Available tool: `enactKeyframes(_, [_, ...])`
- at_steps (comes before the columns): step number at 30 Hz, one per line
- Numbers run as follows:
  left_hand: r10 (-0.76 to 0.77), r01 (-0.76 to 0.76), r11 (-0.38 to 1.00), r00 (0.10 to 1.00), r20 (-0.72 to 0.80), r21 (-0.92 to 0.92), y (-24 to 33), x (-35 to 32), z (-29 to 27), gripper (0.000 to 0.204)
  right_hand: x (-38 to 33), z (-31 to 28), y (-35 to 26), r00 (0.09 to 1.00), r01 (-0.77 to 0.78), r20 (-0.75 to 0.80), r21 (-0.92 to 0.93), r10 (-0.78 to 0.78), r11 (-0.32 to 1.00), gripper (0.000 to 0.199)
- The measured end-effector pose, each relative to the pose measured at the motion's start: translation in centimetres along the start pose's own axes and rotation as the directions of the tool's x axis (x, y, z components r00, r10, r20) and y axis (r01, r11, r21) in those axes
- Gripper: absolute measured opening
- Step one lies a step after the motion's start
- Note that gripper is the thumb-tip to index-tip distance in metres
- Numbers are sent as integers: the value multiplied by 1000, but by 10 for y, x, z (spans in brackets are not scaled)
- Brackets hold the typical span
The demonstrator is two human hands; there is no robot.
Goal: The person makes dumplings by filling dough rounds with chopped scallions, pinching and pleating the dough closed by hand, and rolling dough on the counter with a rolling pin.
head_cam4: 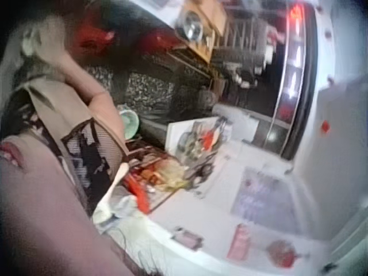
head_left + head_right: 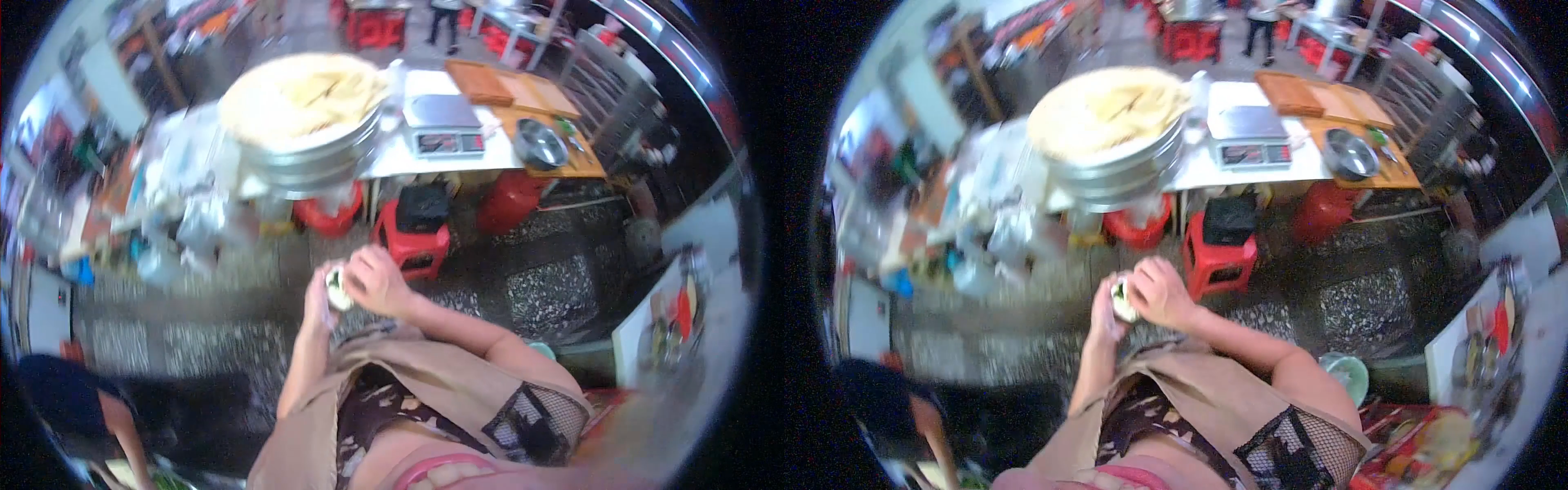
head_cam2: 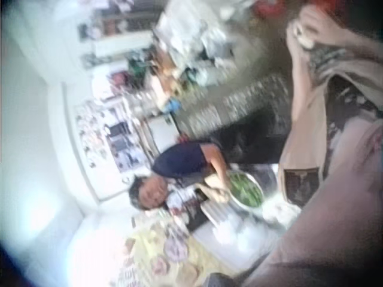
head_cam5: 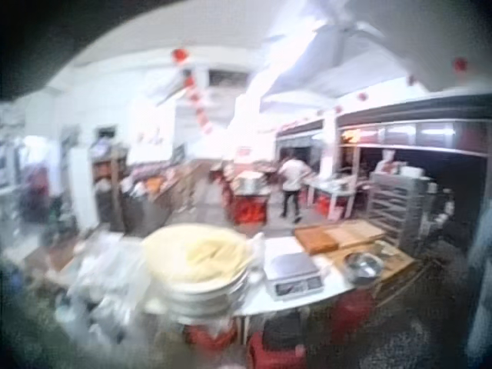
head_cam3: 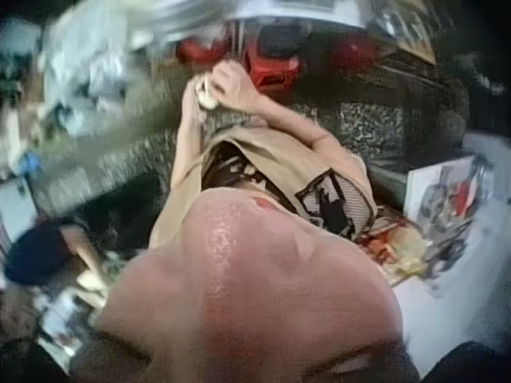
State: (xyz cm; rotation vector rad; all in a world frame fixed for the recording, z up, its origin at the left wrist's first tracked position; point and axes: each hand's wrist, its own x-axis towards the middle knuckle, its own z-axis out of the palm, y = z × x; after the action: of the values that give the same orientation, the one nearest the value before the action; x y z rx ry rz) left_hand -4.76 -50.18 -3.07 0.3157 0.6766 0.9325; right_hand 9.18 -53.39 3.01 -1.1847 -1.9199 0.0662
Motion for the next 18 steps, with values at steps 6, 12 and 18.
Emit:
enactKeyframes(6, [-260, 239, 960, 954, 147, 149, -18, 34, 24, 33, -16, -36, 18, 997, -28, -80, -57, 24, 998, 10])
enactKeyframes(12, [-398, 332, 880, 905, 147, 340, -17, 47, 48, 33, -26, -47, 18, 980, -108, -189, -248, 62, 963, 8])
enactKeyframes(18, [-561, 459, 815, 777, 286, 354, -2, 42, 64, 51, -24, -46, 9, 897, -340, -300, -4, 323, 940, 8])
